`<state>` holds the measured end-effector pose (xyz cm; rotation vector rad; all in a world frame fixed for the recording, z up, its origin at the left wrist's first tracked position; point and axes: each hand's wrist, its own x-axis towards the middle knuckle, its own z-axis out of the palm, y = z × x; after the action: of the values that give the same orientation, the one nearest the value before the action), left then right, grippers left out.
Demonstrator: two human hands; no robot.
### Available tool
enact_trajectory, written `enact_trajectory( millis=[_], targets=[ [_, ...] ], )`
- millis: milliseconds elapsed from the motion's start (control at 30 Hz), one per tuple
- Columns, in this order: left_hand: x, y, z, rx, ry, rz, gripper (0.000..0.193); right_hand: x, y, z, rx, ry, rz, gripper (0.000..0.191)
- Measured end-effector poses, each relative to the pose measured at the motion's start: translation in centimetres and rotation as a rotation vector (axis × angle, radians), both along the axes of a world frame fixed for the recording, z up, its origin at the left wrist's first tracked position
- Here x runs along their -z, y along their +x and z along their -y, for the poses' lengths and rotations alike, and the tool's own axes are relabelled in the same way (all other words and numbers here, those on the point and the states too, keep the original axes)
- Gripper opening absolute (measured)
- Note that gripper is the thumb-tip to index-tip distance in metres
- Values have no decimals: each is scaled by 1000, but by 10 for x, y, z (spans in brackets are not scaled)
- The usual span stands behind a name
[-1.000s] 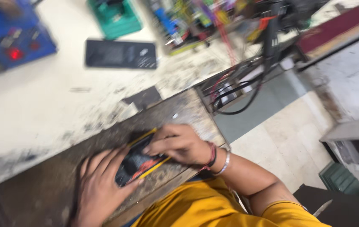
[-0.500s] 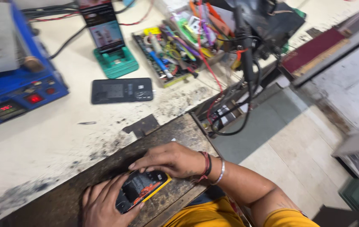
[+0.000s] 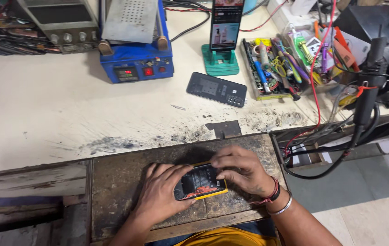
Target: The person repairs a smartphone at a workbench. The phone is opened with its back cover removed, and the person uses a screwdriver to unscrew and pry at internal components, at one point reaching to the upper bench for another phone part before continuing to work on the opened phone with the screwdriver and by hand.
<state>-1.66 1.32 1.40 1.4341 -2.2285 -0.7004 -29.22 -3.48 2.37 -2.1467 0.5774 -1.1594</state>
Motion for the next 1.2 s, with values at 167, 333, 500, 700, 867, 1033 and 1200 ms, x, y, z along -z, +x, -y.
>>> enact_trajectory(
  millis=[167, 333, 500, 700, 867, 1033, 1200],
  targets=[
    [-4, -3, 0, -1, 18, 40, 93, 4, -2, 3, 9, 153, -18, 24],
    [-13, -14, 3, 34, -17, 93, 90, 10, -6, 2, 30, 109, 0, 24],
    [-15, -38, 16, 132, -45, 37, 70, 12, -6, 4, 26, 210, 47, 21],
    [-2, -68, 35, 112, 7, 15, 42, 11, -4, 2, -6, 17, 73, 24],
    [11, -67, 34, 85, -55, -60, 27, 15, -4, 1, 37, 123, 96, 19],
    [27, -67, 31, 78, -201, -110, 24, 17, -3, -3, 71, 127, 57, 24],
    [41, -69, 33, 66, -137, -20, 24, 15, -3, -3, 54, 117, 110, 19]
  ],
)
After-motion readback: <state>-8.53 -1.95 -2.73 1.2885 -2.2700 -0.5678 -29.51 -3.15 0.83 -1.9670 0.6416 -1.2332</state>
